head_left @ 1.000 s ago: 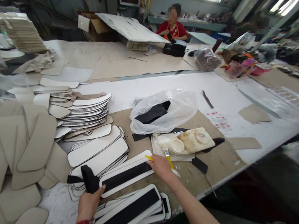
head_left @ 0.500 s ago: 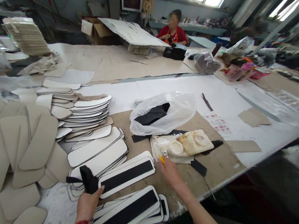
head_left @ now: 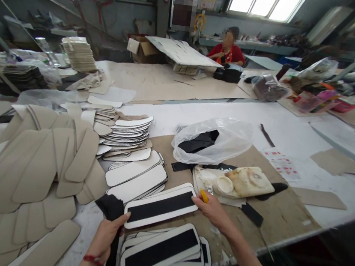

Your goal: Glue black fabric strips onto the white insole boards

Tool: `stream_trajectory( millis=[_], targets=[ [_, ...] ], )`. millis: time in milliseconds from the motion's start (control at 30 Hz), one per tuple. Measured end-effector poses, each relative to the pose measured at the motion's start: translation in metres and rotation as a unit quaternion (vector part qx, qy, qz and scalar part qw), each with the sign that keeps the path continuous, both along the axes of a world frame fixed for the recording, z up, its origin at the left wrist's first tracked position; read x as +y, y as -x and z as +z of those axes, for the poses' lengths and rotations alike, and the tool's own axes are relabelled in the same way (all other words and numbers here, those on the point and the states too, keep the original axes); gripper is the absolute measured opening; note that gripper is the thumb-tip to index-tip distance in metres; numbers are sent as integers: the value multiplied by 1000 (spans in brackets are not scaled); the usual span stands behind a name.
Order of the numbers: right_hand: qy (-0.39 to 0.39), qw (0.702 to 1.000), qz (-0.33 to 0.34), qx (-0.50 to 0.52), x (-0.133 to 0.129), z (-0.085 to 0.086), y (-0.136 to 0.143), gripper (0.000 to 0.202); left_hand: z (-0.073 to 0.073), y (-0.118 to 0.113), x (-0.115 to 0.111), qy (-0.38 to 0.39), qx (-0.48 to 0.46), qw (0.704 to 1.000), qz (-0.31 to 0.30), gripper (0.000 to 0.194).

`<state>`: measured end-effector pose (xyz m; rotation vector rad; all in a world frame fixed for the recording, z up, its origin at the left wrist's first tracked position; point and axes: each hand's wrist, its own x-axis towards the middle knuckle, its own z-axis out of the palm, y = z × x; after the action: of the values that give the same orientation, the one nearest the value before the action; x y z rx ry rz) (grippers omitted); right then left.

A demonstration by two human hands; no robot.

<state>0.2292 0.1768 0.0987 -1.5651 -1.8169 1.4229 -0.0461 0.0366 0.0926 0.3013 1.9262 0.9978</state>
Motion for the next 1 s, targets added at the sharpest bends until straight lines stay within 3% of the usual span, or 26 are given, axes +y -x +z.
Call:
stream_trajectory(
  millis=[167,333,567,767,1000],
  targets=[
    [85,995,3,60,-16,29,2,28,29,6,-17,-54,-128,990,7,31],
    [41,998,47,22,-28,37,2,30,44,2,-30,-81,-107,991,-1,31],
    [29,999,38,21,-51,41,4,31,46,-3,-41,-90,-77,993,24,45],
    [41,997,13,58,-67,36,3,28,48,-8,-47,-73,-94,991,60,36],
    [8,999,16,33,-76,39,3,24,59,-10,-55,-89,-97,988,80,41]
  ],
)
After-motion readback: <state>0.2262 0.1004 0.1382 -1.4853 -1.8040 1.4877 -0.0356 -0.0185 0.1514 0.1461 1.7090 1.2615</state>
